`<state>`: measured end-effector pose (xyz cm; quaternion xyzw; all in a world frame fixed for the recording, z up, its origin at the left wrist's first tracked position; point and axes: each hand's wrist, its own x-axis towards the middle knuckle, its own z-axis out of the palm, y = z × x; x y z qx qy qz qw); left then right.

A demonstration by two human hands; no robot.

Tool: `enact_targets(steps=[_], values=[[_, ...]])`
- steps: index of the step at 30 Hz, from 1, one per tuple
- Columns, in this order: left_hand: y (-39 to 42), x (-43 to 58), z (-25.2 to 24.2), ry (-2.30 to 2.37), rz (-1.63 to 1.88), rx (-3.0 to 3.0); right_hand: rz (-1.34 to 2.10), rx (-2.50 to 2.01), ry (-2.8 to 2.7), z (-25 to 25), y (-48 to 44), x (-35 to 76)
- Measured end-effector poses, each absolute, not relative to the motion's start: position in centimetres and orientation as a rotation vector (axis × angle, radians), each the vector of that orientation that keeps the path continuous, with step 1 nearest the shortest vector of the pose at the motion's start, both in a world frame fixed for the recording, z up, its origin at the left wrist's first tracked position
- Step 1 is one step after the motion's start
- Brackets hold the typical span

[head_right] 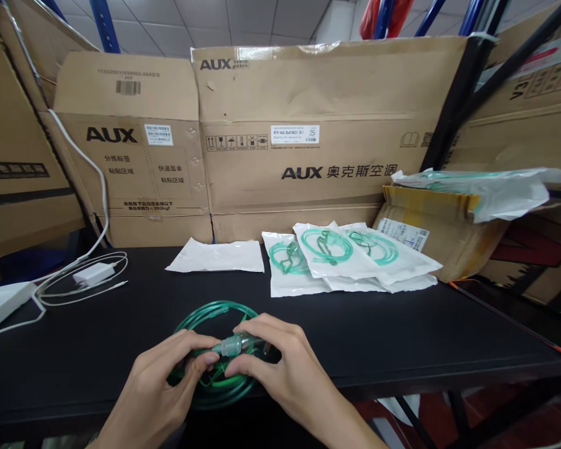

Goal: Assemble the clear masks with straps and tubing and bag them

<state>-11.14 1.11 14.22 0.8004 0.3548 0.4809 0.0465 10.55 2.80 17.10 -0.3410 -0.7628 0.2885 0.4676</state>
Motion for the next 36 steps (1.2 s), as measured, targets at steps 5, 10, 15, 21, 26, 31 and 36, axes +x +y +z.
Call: enact_targets(steps=[5, 10, 15, 21, 26, 31, 36], values=[[1.24, -11.09, 14.15, 1.088, 1.467, 2.462, 0.703, -0.838, -1.881, 16.87, 2.84, 10.61], [1.1, -11.09, 14.27, 1.077, 1.478, 2.494, 0.704, -0.795, -1.887, 16.66, 2.9, 10.64], [1.2, -11.11, 14.19, 1.067, 1.487, 2.487, 0.724, -0.831, -1.882, 16.79, 2.8, 10.45], [1.16, -11.19, 14.22, 1.089, 1.43, 2.416, 0.722, -0.836, -1.892, 16.82, 2.83, 10.66], [1.03, -11.23, 14.28, 1.13, 1.347, 2.365, 0.674, -0.775, -1.906, 16.42, 3.09, 10.96], [1.15, -11.32, 14.51, 1.118, 1.311, 2.305, 0.603, -0.736, -1.946, 16.31, 3.19, 11.17], [1.23, -11.4, 14.75, 1.206, 1.209, 2.276, 0.494, -0.711, -1.993, 16.16, 2.94, 11.27]])
